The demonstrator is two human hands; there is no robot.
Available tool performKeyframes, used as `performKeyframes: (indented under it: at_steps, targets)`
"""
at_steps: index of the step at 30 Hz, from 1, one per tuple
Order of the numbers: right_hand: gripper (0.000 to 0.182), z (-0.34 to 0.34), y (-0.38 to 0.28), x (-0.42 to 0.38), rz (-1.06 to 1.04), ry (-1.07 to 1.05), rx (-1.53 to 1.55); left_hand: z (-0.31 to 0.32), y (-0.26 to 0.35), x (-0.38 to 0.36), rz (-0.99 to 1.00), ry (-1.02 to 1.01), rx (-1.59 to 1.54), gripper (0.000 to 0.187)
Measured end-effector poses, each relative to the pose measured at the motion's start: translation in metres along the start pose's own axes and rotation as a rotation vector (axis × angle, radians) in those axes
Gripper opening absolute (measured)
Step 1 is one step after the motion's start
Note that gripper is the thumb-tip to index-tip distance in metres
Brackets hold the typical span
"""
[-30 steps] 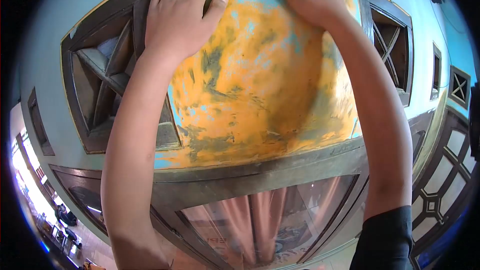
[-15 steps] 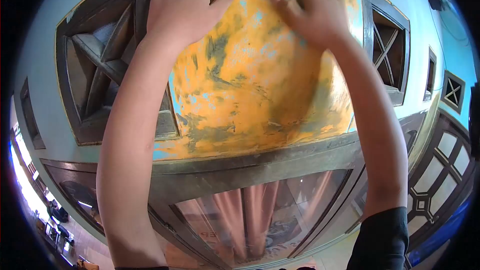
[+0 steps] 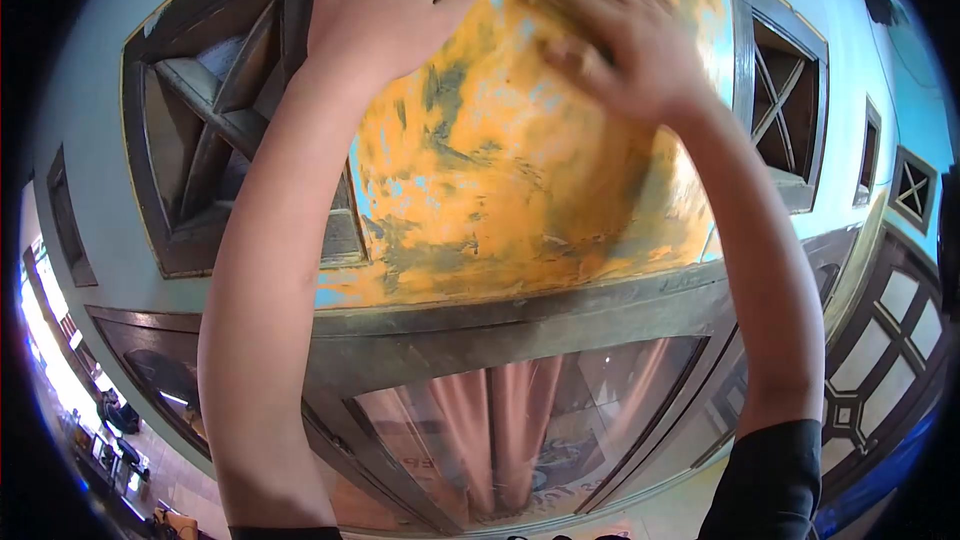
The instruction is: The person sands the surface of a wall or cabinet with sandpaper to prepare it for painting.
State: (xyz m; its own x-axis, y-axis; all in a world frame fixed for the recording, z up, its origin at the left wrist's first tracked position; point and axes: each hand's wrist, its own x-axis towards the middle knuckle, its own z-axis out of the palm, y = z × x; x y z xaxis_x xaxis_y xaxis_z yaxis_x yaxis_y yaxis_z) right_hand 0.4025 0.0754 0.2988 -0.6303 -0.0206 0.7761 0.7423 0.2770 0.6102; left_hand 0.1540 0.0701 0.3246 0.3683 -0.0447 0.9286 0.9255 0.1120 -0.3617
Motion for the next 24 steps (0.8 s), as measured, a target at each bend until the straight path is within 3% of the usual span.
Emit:
performKeyframes:
  at_steps: [2,4,5,7,10,12,13,14,16,18,20,22,24]
  targets:
    - [0.061,0.002,0.023,0.008,0.318,0.163,0.020,-0.009,0.006,0.002,-0.018,-0.040,-0.025,0.065]
    - [0.060,-0.002,0.019,0.019,0.417,0.302,0.052,-0.025,0.016,0.000,-0.058,-0.099,-0.035,0.065]
    - [0.060,-0.001,0.005,0.010,0.412,0.218,0.022,-0.019,0.013,0.000,-0.028,-0.064,-0.018,0.065]
    - [0.065,0.016,-0.008,-0.004,0.128,0.257,-0.004,-0.008,0.004,0.002,0.028,0.007,0.014,0.065]
    - [0.062,0.008,-0.021,-0.032,-0.147,0.087,0.021,-0.029,0.019,-0.004,-0.042,-0.087,-0.020,0.064]
    - [0.062,0.014,0.013,-0.031,-0.051,0.163,-0.021,-0.012,0.007,-0.001,-0.002,-0.040,-0.013,0.064]
    - [0.061,-0.030,-0.005,-0.022,0.165,-0.058,0.084,-0.009,0.006,0.000,0.020,-0.019,-0.014,0.064]
    - [0.061,-0.007,0.017,-0.026,0.290,0.086,0.075,-0.007,0.007,-0.002,0.007,-0.033,-0.006,0.064]
    - [0.062,-0.011,-0.011,-0.022,0.416,0.118,0.058,-0.015,0.012,-0.002,-0.019,-0.049,0.009,0.064]
    - [0.059,0.026,-0.009,-0.041,0.212,0.311,-0.008,-0.010,0.008,-0.001,0.003,-0.032,0.007,0.065]
    - [0.062,0.015,-0.052,-0.060,0.047,0.068,0.016,-0.008,0.006,-0.001,0.005,-0.030,0.006,0.065]
    - [0.056,0.018,-0.081,-0.081,-0.267,-0.083,0.250,-0.010,0.007,0.000,-0.013,-0.044,0.004,0.065]
    - [0.054,0.019,-0.068,-0.083,-0.359,-0.104,0.244,-0.008,0.006,-0.001,-0.008,-0.034,0.003,0.065]
